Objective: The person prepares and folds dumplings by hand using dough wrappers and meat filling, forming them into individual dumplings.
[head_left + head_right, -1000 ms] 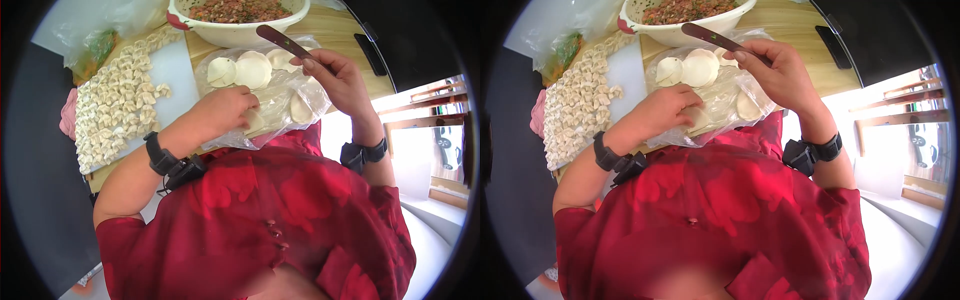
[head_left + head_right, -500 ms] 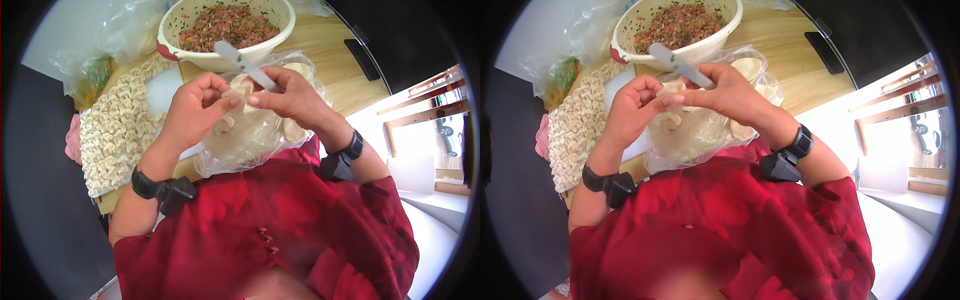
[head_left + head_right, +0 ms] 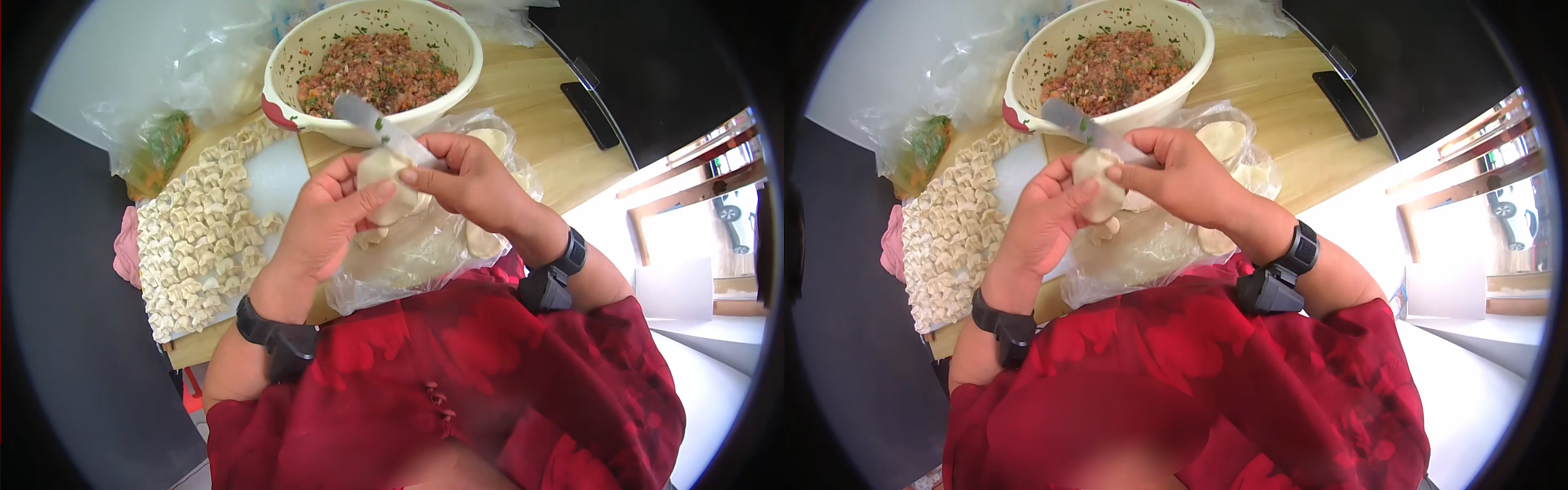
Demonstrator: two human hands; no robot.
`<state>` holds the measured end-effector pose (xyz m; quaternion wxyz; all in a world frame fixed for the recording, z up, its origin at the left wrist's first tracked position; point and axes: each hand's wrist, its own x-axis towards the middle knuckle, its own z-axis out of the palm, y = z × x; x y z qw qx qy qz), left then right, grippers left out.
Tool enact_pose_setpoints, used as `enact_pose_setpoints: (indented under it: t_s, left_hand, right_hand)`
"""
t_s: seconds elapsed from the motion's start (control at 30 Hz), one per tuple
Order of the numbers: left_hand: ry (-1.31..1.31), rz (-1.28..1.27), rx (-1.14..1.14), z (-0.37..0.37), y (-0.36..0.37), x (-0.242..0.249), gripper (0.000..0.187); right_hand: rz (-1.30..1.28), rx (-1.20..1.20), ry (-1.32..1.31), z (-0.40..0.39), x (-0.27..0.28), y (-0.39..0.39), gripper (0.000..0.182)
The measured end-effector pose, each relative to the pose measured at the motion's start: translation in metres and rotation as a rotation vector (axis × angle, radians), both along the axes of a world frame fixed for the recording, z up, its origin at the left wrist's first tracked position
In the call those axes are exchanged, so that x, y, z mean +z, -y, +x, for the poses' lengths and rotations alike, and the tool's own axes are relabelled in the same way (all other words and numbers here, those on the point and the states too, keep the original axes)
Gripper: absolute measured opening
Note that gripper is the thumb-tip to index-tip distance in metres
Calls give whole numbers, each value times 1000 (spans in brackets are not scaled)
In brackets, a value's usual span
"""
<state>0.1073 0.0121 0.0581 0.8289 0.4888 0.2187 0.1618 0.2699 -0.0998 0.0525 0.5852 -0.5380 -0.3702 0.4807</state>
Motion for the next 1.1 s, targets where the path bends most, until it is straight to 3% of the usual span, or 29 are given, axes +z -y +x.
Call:
enact_pose_setpoints:
  t_s: [0.07,0.27,0.33,0.4,0.6,0.87,0.93,1.03,1.1]
  left_hand:
    - [-52,-3,-3,0,0,-2,28]
    - [-42,5,29,-7,-8,-5,30]
    - [-109,27,14,-12,-11,0,36]
    - [-129,7,39,-15,-14,-2,37]
    - [-170,-110,108,-20,-28,-11,37]
    - [-146,-162,200,-18,-40,-13,40]
    - [-90,-192,155,-18,-41,-12,43]
    - [-74,-195,160,-18,-43,-17,44]
    - [-64,-178,137,-18,-45,-16,44]
  right_hand:
    - [62,10,43,0,2,-1,22]
    - [157,-52,611,35,24,-12,22]
    - [216,-39,690,57,40,-28,20]
    - [187,-84,1263,72,58,-42,16]
    - [-140,88,1525,99,33,-121,20]
    - [-180,324,1517,73,19,-149,22]
    - [-15,344,1290,73,17,-142,20]
    - [-136,410,1242,69,25,-140,18]
    - [-77,388,1170,73,21,-138,19]
